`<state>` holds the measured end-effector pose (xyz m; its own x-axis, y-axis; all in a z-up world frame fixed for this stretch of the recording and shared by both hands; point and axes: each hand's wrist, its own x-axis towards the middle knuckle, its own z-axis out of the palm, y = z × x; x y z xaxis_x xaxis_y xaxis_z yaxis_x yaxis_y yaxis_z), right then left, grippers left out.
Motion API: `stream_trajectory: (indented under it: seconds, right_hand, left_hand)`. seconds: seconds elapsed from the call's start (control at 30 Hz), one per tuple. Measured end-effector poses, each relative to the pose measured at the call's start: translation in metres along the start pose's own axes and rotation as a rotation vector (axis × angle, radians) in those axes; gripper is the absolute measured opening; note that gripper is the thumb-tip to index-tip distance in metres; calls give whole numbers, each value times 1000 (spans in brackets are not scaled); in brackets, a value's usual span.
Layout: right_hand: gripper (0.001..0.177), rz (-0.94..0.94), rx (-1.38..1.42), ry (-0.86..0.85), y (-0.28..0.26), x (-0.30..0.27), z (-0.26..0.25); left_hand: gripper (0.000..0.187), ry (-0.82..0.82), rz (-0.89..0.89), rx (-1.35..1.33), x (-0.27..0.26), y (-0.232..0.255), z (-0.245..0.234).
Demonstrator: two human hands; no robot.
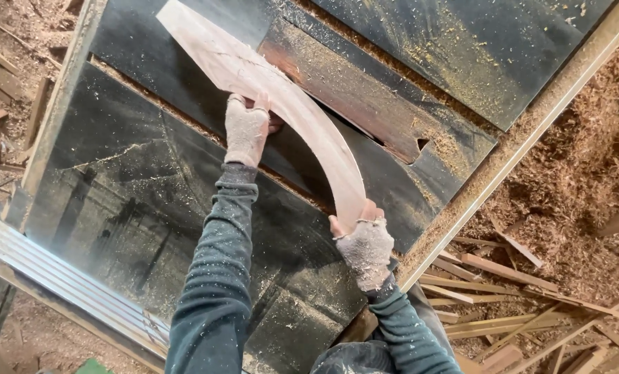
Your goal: The person repeatedly passes a curved wooden piece over a table saw blade to refine its edge. The operator holds the wood with both hands, guiding it along the blade in short strokes, then lifts and repositions it for additional passes.
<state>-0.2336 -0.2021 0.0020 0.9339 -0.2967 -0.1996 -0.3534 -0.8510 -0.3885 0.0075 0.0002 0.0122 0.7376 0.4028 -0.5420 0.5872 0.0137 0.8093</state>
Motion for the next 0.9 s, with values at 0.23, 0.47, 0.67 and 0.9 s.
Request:
stream_trajectory:
  seconds: [0.23, 0.47, 0.67, 0.9]
  right_hand:
    - [81, 65, 35, -60, 6, -4, -12]
    - [79, 48, 11, -112, -5, 10, 6]
    - [79, -20, 3, -46, -22, 16, -1]
    - [78, 28, -17, -42, 3, 0, -7]
  left_hand:
    - [34, 1, -15, 46, -20, 8, 8]
    - [30, 30, 19, 21, 7, 0, -3]
    - [34, 11, -10, 38, 14, 16, -9]
    - [30, 3, -5, 30, -11, 5, 4]
